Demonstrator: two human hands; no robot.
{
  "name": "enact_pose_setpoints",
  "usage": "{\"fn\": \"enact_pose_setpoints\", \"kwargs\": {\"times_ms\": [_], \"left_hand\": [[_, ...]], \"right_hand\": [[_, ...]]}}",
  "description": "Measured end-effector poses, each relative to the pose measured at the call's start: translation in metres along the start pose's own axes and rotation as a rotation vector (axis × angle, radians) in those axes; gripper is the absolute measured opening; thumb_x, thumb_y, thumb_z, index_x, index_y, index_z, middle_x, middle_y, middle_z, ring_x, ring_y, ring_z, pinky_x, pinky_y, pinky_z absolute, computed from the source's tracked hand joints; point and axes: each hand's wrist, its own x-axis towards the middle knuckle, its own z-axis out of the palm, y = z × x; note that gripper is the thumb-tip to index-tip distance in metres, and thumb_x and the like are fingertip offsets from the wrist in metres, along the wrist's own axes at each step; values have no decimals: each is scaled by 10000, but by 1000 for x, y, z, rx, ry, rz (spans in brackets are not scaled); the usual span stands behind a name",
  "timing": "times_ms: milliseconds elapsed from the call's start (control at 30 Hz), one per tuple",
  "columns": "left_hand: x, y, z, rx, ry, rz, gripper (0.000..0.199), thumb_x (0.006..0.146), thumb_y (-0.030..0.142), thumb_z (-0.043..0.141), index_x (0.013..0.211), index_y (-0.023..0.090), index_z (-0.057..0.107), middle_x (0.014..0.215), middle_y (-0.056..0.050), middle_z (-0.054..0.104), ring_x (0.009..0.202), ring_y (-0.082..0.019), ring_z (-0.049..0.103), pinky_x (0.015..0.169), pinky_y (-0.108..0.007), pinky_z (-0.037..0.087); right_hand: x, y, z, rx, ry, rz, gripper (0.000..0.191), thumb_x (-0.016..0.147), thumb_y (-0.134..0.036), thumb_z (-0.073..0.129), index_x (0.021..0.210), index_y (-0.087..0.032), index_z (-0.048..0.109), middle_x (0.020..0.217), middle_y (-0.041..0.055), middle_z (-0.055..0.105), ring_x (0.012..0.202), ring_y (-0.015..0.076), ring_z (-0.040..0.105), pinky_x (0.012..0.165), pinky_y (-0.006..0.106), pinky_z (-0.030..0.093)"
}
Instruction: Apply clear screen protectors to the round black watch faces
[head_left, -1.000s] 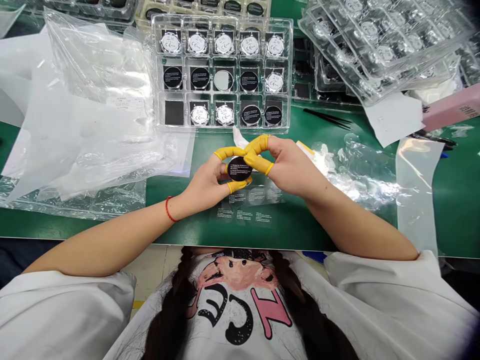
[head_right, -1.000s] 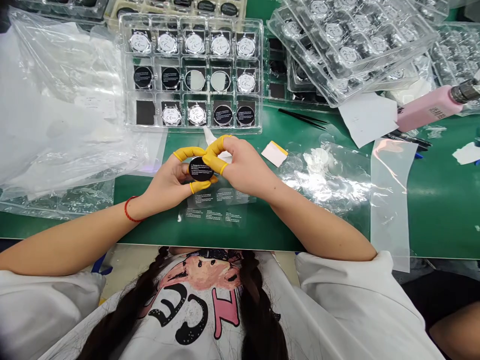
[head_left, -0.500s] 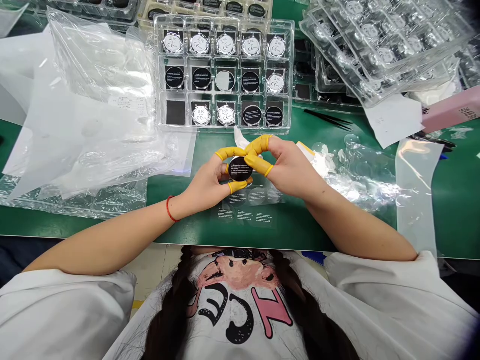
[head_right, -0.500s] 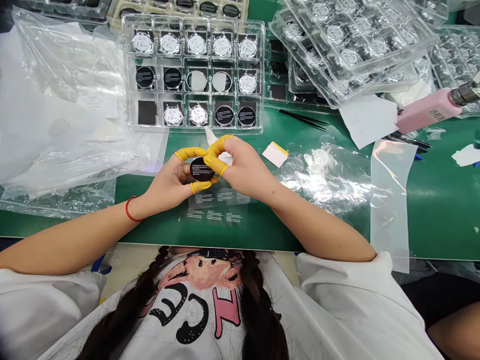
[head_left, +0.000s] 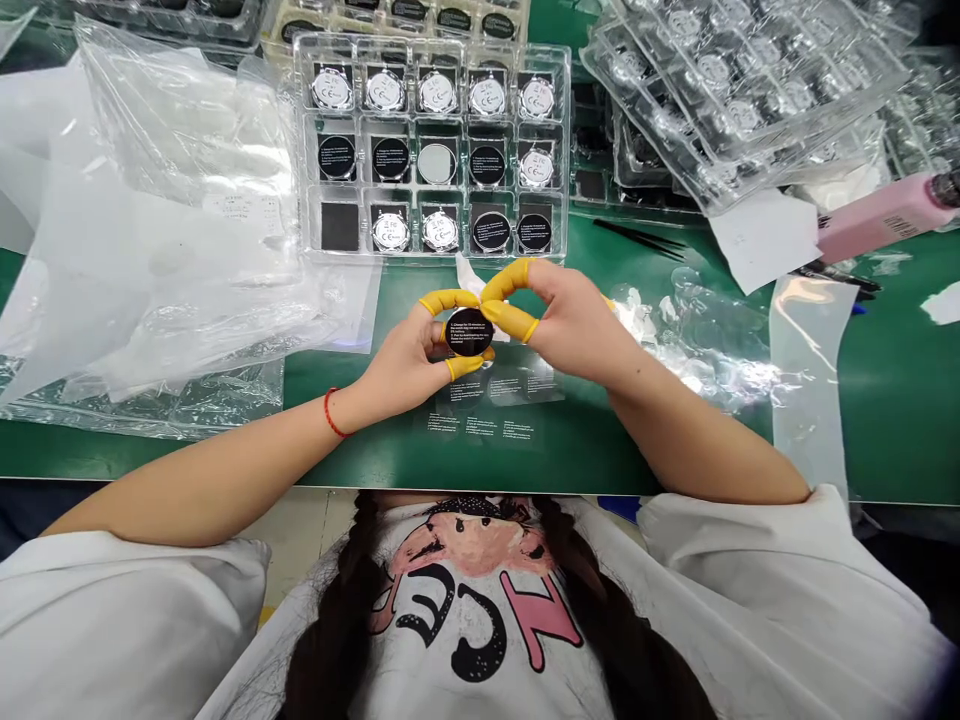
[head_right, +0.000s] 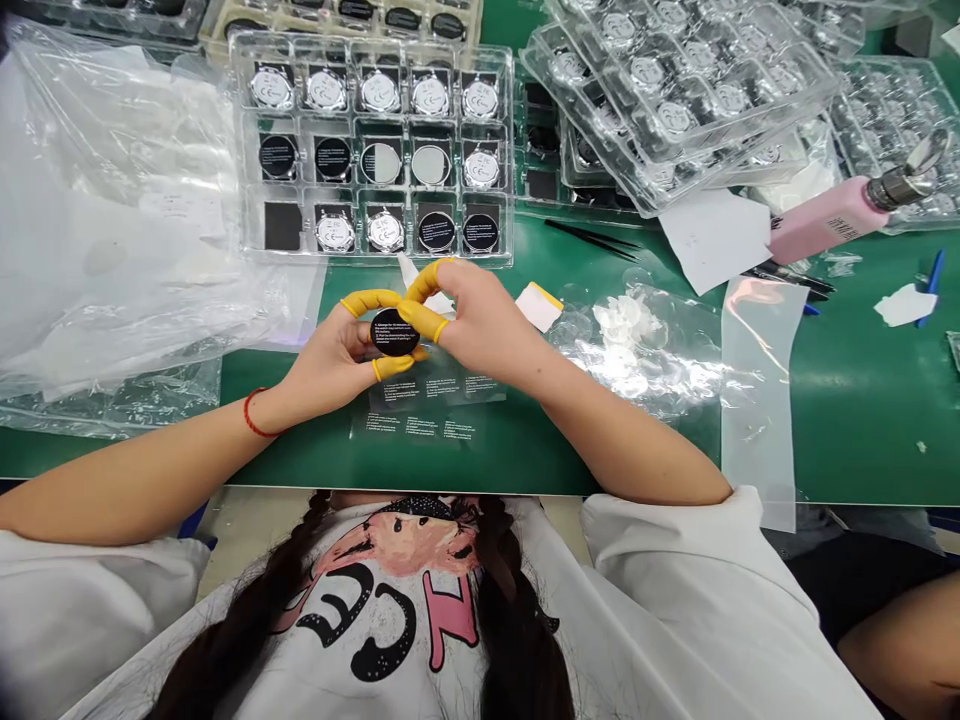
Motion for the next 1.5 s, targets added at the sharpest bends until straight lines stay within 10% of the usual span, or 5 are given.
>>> {"fn": "enact_pose_setpoints", "kwargs": {"times_ms": [200, 500, 900, 1167, 1500], "left_hand": [[-4, 0, -4, 29, -18, -45, 537, 798, 225, 782, 1220, 229, 449, 922, -1, 741, 855, -157, 772, 757, -262, 593], [-4, 0, -1, 33, -10, -69, 550, 782, 201, 790, 1227, 224, 467, 902, 3, 752, 840, -157, 771, 735, -257, 597], [-4, -1, 0, 31, -4, -36, 550, 740, 212, 812, 1195, 207, 504, 914, 13, 721, 744, -109, 713, 636, -200, 554], [-3, -4, -3, -1, -71, -94, 567, 750, 247, 824, 1220, 201, 510, 865, 9, 701, 796, -152, 710, 656, -244, 544], [-1, -1, 2, 21, -44, -160, 543, 738, 177, 812, 1191, 202, 514, 808, 36, 720, 761, -147, 730, 669, -252, 569]], "right_hand": [[-16, 32, -58, -545, 102, 230, 219, 814, -308, 761, 958, -164, 680, 1009, 162, 691, 972, 314, 623, 896, 537, 467], [-44, 90, -35, -536, 104, 578, 293, 738, -357, 816, 855, -180, 615, 912, 94, 576, 831, 254, 574, 819, 514, 491], [-36, -3, 34, -226, 68, -185, 280, 1017, -405, 472, 961, -217, 671, 944, 89, 685, 910, 228, 604, 780, 373, 488], [-21, 19, 41, -292, 130, -82, 317, 1019, -471, 407, 891, -237, 577, 882, 86, 628, 855, 227, 564, 698, 368, 453], [-28, 9, 27, -173, 61, -23, 342, 1033, -475, 387, 1126, -316, 675, 1116, 88, 657, 1096, 283, 559, 1002, 512, 458]]}}
